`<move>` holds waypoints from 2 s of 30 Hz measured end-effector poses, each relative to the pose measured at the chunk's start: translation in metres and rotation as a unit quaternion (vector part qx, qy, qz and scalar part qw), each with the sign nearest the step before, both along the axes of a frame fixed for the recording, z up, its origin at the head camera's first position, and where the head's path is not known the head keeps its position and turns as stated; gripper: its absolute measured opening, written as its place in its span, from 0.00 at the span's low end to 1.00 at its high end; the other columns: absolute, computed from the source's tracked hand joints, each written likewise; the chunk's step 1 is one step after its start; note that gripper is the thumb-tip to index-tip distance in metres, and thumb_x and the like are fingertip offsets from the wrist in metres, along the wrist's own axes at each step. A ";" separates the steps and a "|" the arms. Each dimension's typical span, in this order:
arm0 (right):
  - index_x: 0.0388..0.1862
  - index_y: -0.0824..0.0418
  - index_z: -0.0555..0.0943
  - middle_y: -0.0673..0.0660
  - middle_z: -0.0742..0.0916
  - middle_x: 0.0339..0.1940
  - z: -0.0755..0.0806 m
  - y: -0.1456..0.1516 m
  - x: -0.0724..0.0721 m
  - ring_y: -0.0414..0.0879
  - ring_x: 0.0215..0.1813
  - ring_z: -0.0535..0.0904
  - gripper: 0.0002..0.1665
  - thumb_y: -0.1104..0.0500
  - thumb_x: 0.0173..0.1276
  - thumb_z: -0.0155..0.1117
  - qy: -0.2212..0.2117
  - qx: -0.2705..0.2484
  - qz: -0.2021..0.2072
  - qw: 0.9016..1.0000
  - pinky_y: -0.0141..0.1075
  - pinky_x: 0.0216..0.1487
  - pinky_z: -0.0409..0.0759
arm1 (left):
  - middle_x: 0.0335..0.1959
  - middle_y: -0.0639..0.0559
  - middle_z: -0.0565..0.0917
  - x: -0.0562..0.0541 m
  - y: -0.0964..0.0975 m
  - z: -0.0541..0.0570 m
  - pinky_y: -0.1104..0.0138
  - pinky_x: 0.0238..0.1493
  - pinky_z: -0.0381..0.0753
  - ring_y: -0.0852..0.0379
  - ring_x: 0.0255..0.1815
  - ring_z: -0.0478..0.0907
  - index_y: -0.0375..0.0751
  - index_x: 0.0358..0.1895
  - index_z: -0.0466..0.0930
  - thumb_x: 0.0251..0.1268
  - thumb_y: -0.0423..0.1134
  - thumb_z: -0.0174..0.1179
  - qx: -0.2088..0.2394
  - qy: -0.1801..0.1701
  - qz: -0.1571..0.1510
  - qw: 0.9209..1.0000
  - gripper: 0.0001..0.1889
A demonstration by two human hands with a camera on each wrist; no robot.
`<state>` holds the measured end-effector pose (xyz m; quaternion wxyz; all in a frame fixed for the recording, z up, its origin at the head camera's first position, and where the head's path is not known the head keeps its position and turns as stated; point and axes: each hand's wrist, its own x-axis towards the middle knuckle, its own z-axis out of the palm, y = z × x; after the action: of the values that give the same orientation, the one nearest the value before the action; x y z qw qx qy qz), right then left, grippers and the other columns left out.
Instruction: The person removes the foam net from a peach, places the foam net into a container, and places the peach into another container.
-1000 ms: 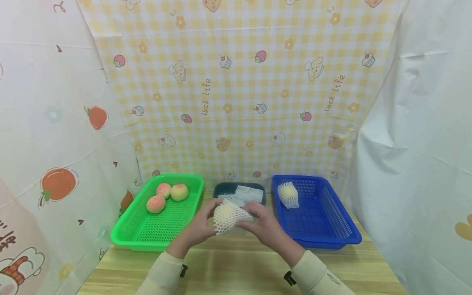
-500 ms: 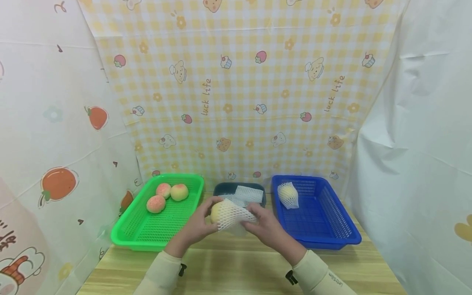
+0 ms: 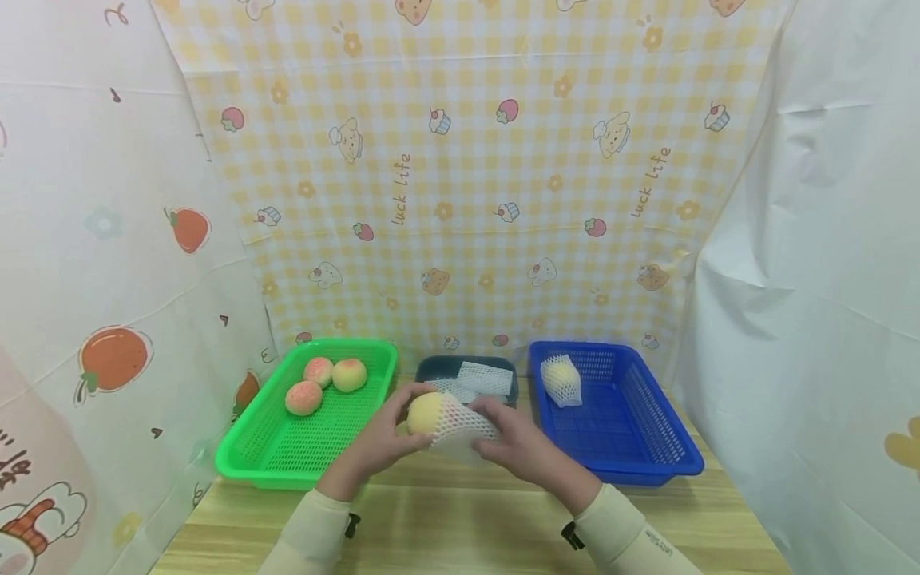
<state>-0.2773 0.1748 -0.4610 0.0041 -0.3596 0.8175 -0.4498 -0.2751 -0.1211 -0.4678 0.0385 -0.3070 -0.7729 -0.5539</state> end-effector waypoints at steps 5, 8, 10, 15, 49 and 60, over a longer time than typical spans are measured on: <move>0.57 0.49 0.84 0.46 0.88 0.47 0.009 -0.003 0.000 0.41 0.42 0.84 0.11 0.58 0.81 0.72 0.046 0.034 -0.008 0.998 0.37 0.42 0.86 | 0.72 0.46 0.76 -0.001 -0.003 -0.001 0.59 0.54 0.87 0.46 0.60 0.81 0.45 0.79 0.71 0.71 0.43 0.77 -0.002 -0.003 -0.002 1.000 0.37; 0.51 0.51 0.85 0.44 0.87 0.42 0.016 -0.002 -0.001 0.39 0.38 0.80 0.06 0.59 0.81 0.73 0.067 0.060 -0.021 0.996 0.36 0.39 0.83 | 0.72 0.46 0.76 -0.001 -0.005 -0.002 0.58 0.54 0.87 0.47 0.60 0.80 0.44 0.79 0.70 0.71 0.43 0.77 -0.004 -0.007 0.003 1.000 0.37; 0.48 0.51 0.84 0.43 0.85 0.39 0.021 0.000 -0.003 0.38 0.37 0.78 0.06 0.61 0.80 0.73 0.075 0.085 -0.033 0.993 0.36 0.38 0.81 | 0.72 0.47 0.76 -0.001 -0.007 -0.002 0.57 0.55 0.87 0.47 0.60 0.80 0.44 0.79 0.71 0.71 0.44 0.77 -0.005 -0.010 0.008 1.000 0.37; 0.42 0.51 0.80 0.43 0.80 0.32 0.033 0.004 -0.016 0.37 0.30 0.72 0.10 0.64 0.77 0.72 0.076 0.141 -0.063 0.985 0.35 0.33 0.74 | 0.71 0.46 0.76 0.000 -0.010 -0.002 0.49 0.59 0.85 0.47 0.61 0.80 0.47 0.77 0.72 0.70 0.43 0.77 -0.002 -0.010 0.020 1.000 0.36; 0.38 0.59 0.79 0.52 0.82 0.31 0.043 -0.041 -0.162 0.48 0.32 0.74 0.09 0.63 0.74 0.73 0.140 0.251 -0.174 0.942 0.43 0.36 0.76 | 0.70 0.48 0.78 0.000 -0.025 -0.007 0.52 0.60 0.84 0.49 0.60 0.81 0.50 0.75 0.74 0.71 0.44 0.77 -0.020 -0.001 0.035 0.999 0.33; 0.53 0.58 0.83 0.56 0.86 0.47 0.030 -0.061 -0.190 0.51 0.46 0.83 0.10 0.62 0.77 0.73 0.165 0.238 -0.231 0.929 0.49 0.50 0.86 | 0.70 0.49 0.78 0.000 -0.027 -0.007 0.53 0.61 0.84 0.50 0.60 0.81 0.52 0.75 0.74 0.70 0.45 0.78 -0.017 -0.005 0.045 0.999 0.34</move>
<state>-0.4674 0.1138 -0.4311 -0.1490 -0.2184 0.9503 -0.1646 -0.2754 -0.1486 -0.4750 0.0539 -0.2698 -0.7953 -0.5402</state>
